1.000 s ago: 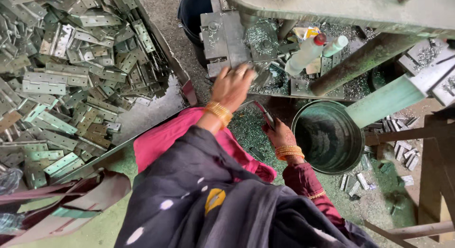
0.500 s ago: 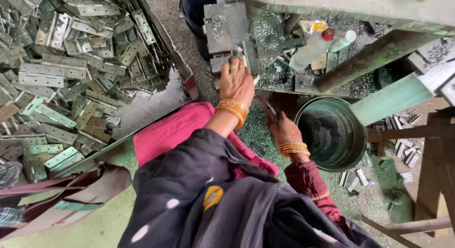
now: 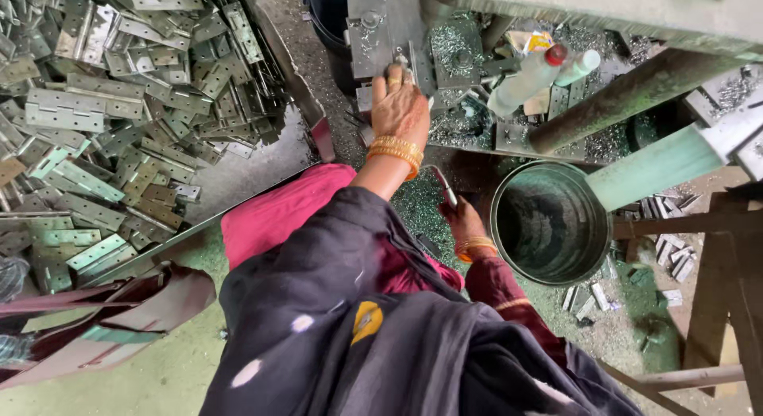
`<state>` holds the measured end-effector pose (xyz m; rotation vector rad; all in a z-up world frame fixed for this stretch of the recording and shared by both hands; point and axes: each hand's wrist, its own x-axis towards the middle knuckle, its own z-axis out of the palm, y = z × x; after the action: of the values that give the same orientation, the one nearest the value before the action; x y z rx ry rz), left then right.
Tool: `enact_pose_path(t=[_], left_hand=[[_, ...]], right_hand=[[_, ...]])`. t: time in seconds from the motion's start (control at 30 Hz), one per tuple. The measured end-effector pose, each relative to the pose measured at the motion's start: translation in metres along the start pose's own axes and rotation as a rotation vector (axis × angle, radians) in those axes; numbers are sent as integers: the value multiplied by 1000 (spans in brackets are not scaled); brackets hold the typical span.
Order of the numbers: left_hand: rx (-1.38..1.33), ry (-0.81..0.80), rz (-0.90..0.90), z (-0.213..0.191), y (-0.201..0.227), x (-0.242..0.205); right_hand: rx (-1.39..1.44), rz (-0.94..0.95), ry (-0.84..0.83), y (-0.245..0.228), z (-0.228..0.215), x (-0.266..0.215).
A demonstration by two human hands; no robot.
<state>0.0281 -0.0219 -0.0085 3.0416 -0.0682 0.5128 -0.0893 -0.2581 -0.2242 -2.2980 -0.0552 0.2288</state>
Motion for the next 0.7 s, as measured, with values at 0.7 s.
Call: enact_pose_path(t=[0.7], left_hand=[[-4, 104, -49, 12, -1, 21]], right_hand=[[-113, 152, 67, -40, -5, -13]])
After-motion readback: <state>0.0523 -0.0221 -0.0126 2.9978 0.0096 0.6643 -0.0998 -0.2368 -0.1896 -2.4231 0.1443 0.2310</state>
